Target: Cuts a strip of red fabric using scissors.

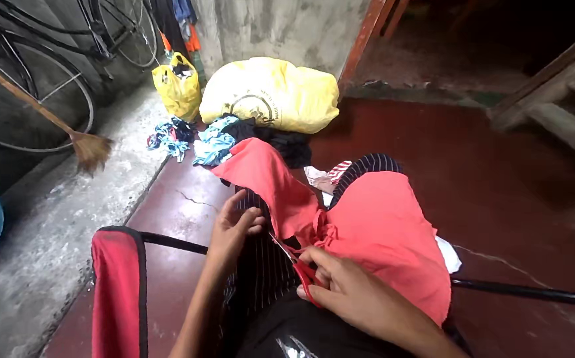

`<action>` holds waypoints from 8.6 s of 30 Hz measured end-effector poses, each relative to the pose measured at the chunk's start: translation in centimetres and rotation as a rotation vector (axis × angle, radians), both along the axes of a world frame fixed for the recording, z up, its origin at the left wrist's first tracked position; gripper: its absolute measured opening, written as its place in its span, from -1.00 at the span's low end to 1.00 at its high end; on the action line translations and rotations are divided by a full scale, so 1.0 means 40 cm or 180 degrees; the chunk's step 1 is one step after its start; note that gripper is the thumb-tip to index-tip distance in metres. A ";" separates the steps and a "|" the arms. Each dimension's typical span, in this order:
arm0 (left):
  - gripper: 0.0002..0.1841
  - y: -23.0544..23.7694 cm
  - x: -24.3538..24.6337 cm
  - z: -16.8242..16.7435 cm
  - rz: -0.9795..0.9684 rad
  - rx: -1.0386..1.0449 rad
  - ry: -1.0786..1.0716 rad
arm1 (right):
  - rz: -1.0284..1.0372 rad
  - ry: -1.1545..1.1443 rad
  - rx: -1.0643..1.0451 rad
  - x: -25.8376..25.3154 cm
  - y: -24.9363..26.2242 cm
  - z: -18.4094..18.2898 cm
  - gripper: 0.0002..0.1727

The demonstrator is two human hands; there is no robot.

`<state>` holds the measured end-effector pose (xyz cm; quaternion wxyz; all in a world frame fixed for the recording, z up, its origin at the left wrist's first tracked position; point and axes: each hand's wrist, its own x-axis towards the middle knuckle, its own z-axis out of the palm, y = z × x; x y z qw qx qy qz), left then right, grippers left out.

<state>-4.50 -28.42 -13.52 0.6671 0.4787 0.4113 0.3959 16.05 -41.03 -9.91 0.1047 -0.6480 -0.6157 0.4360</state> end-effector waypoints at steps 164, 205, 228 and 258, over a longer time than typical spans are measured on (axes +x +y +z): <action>-0.25 0.003 0.106 -0.032 0.0306 0.0461 -0.0532 | -0.0588 0.1318 -0.0092 0.028 0.097 -0.062 -0.47; 0.06 0.008 0.048 -0.075 -0.0500 0.0612 -0.0906 | -0.0176 0.2269 -0.0550 0.064 0.153 -0.038 -0.69; 0.13 -0.019 0.043 -0.082 -0.0603 0.0786 -0.0657 | -0.0071 0.2146 -0.0426 0.058 0.179 -0.039 -0.72; -0.37 0.058 0.077 -0.031 0.0542 0.0289 -0.1157 | 0.0137 0.1380 -0.0370 0.070 0.227 0.004 -0.64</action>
